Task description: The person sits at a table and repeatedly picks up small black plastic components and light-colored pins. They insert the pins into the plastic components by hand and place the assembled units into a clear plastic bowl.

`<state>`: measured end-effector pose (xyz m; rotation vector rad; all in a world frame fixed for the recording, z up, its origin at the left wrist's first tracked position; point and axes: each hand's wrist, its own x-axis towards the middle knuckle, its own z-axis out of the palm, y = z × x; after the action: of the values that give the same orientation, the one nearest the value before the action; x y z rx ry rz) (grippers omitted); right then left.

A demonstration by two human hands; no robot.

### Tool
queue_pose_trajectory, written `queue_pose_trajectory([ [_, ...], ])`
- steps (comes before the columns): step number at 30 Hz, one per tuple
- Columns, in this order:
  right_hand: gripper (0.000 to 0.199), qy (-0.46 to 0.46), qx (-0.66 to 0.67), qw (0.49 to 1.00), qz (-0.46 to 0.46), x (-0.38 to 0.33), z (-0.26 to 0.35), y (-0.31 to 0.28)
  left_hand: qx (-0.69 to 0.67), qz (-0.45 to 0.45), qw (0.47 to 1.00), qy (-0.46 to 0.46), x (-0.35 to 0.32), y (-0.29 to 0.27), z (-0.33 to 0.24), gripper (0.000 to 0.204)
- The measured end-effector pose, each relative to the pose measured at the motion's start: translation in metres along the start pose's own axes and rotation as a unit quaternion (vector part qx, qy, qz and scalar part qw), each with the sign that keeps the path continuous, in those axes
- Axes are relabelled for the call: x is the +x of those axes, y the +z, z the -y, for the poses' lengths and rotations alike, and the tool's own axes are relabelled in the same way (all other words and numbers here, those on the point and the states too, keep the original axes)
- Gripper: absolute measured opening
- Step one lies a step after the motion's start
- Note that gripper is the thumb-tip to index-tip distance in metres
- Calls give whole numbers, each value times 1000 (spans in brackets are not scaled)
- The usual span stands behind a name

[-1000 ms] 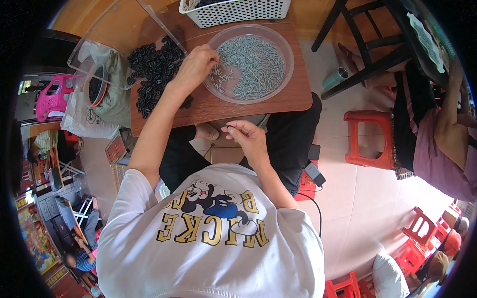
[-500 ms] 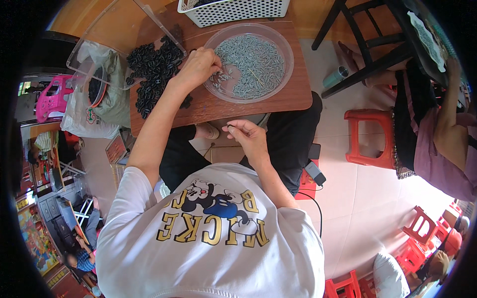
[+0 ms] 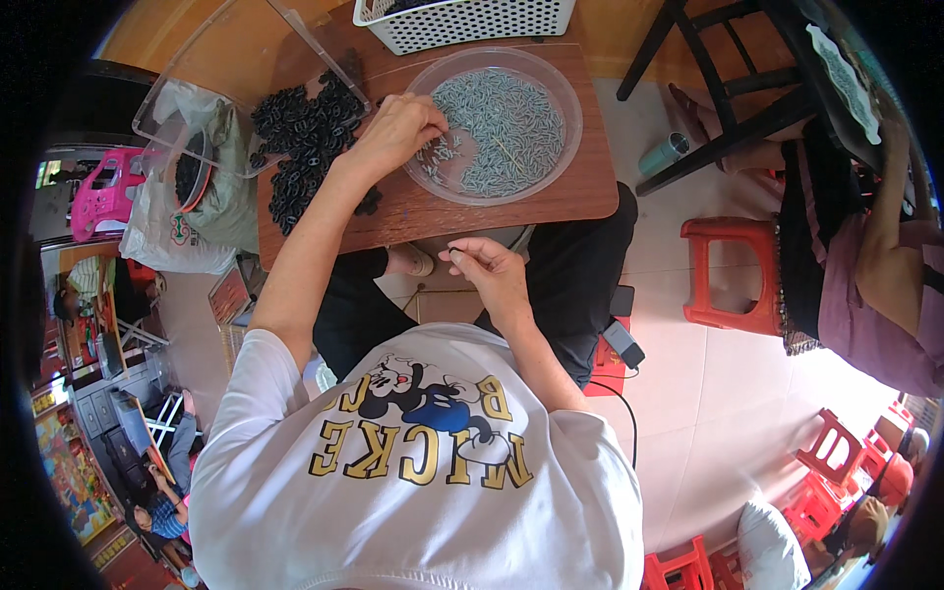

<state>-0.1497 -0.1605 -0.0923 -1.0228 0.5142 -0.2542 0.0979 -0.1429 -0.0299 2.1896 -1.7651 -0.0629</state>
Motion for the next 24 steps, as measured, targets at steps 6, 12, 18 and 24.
queue_pose_trajectory([
  [6, 17, 1, -8, 1000, -2, 0, 2, 0, -49, 39, 997, 48, 2, 5, 7, 9],
  [12, 17, -2, -7, 1000, 0, 1, 0, 1, -32, 43, 996, 78, 0, 5, 9, 11],
  [18, 15, -24, -22, 999, -16, 0, 5, 5, -134, 9, 991, -26, -5, 4, 7, 9],
  [24, 14, -16, -2, 1000, -10, 6, 8, 3, -673, -82, 692, -248, -36, -8, -1, 7],
])
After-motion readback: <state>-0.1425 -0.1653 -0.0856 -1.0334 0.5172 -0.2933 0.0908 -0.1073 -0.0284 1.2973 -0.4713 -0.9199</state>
